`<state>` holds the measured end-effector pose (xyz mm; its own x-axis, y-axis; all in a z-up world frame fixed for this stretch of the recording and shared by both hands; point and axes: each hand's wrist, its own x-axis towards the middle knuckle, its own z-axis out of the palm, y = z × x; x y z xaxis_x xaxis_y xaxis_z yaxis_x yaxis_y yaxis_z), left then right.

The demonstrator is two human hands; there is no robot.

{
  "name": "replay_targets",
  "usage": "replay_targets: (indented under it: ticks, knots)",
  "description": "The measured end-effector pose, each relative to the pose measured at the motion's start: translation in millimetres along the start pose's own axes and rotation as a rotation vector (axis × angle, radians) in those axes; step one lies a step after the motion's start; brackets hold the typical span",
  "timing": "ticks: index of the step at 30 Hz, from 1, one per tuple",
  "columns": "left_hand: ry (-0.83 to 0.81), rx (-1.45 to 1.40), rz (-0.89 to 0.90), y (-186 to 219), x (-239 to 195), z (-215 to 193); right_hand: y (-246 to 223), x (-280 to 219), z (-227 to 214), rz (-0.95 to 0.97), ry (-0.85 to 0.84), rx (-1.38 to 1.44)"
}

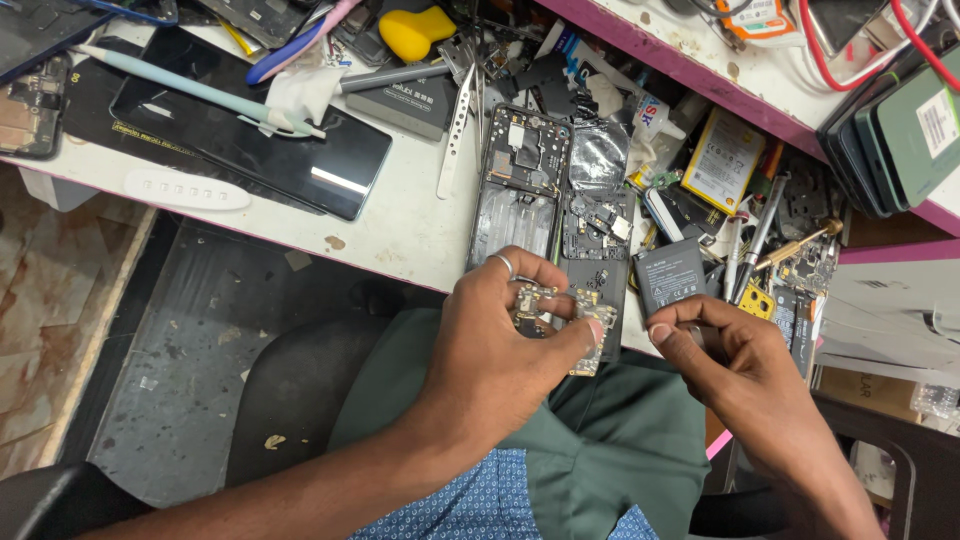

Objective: The person holds a small circuit board with a camera module and uses a white plastic spudger to pry and separate components. They repeatedly lift and reposition the camera module while working over a cluttered electronics repair bench.

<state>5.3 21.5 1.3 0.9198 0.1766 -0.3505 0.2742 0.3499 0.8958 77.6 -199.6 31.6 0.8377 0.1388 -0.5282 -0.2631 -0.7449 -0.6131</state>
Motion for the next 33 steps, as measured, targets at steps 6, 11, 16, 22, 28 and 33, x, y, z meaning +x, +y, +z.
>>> replay_targets:
  ticks: [6,11,16,22,28,33]
  knots:
    - [0.036,0.07,-0.111,7,-1,-3,-2,8,15,-0.232,0.164,-0.169]
    - [0.009,0.022,-0.075,6,-3,-1,-16,9,25,-0.285,0.241,-0.392]
    - [0.015,0.066,-0.098,5,-3,-2,-29,10,31,-0.374,0.241,-0.463]
    - [0.025,0.076,-0.03,0,-6,-3,-36,15,34,-0.361,0.232,-0.535]
    - [0.046,0.06,-0.012,0,-9,-8,-37,19,39,-0.391,0.233,-0.57]
    - [0.061,0.111,-0.028,1,-11,-11,-38,22,38,-0.412,0.22,-0.567]
